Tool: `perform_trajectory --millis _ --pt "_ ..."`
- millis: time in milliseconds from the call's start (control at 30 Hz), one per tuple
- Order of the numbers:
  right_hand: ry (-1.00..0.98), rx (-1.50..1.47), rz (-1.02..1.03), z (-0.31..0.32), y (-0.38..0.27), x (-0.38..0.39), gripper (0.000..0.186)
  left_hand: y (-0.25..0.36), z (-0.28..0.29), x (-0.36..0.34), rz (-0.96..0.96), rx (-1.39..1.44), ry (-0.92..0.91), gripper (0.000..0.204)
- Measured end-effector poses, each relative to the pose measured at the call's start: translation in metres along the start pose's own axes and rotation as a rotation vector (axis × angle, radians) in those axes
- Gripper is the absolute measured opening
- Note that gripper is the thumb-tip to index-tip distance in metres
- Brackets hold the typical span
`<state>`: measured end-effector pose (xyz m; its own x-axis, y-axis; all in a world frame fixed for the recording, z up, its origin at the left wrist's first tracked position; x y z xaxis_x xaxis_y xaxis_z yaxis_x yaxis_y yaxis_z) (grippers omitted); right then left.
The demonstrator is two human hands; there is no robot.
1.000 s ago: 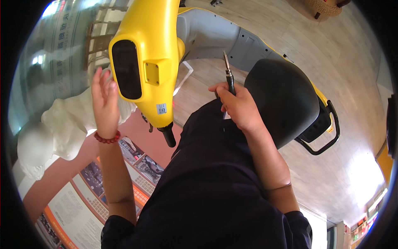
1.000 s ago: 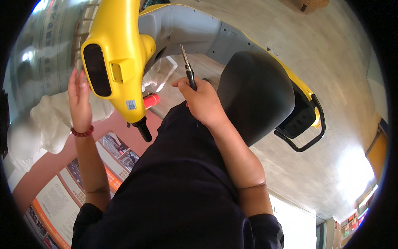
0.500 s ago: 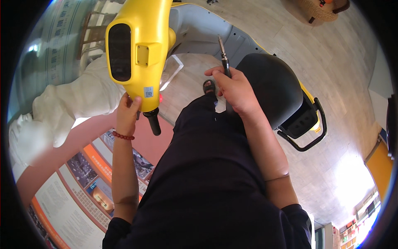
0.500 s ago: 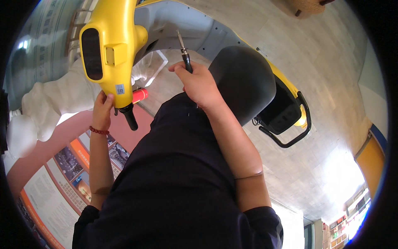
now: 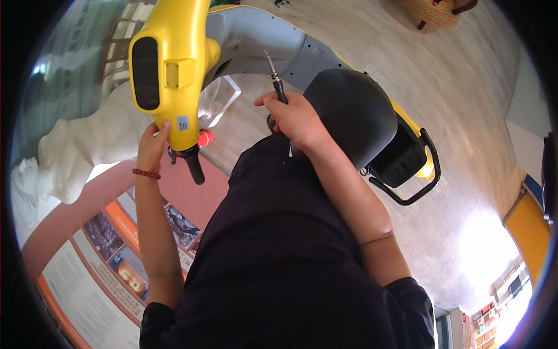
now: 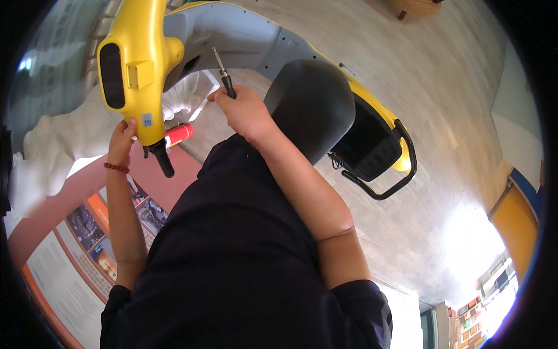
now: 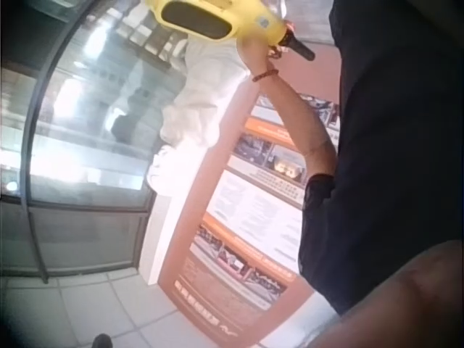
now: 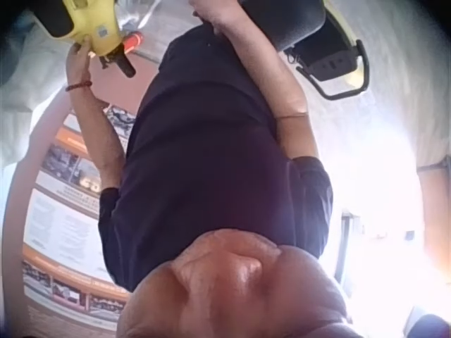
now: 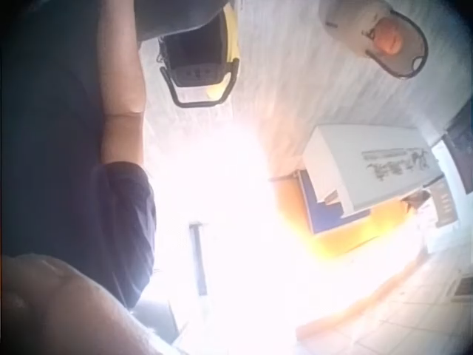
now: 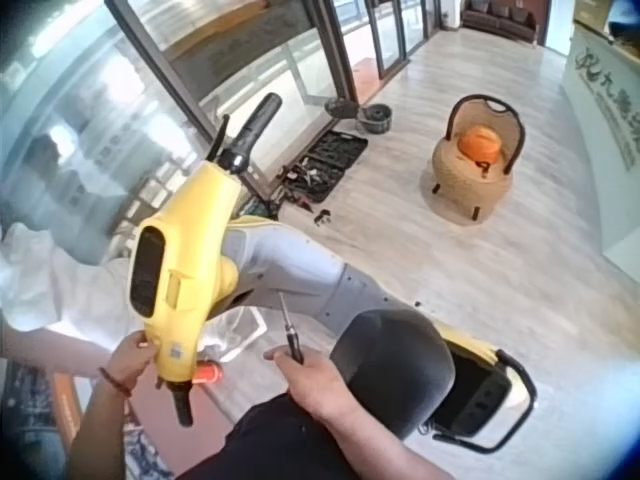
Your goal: The recorder uses a screwdriver to repair the handlebar and front panel of a yellow electric scooter, including checking the under-seat storage.
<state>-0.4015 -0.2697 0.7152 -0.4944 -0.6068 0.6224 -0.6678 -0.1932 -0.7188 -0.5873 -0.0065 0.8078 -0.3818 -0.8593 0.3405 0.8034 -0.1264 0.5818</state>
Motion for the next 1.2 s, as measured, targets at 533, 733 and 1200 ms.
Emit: perform_trajectory --millis 533,733,1200 --pt "0.027 0.096 0.103 0.006 -0.026 0.010 0.034 0.015 -0.009 -0.022 -0.044 0.193 -0.264 0.061" --pt "-0.011 0.085 0.121 0.000 -0.029 0.009 0.035 0.006 -0.014 -0.023 -0.026 0.297 -0.282 0.051" --pt "0.071 0.108 0.083 0.007 -0.012 -0.003 0.034 -0.004 -0.007 -0.024 0.022 0.142 -0.258 0.048"
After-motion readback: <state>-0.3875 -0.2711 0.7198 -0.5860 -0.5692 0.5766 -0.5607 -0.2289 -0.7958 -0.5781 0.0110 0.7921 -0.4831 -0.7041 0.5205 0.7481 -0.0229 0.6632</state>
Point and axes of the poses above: each hand's wrist, its own x-axis away from the middle knuckle, its own z-axis out of the back of the hand, y = z × x, the point moved 10 cm from there along -x, towards the middle knuckle, and after that the axes turned 8 degrees about y, right-handed, at the moved point
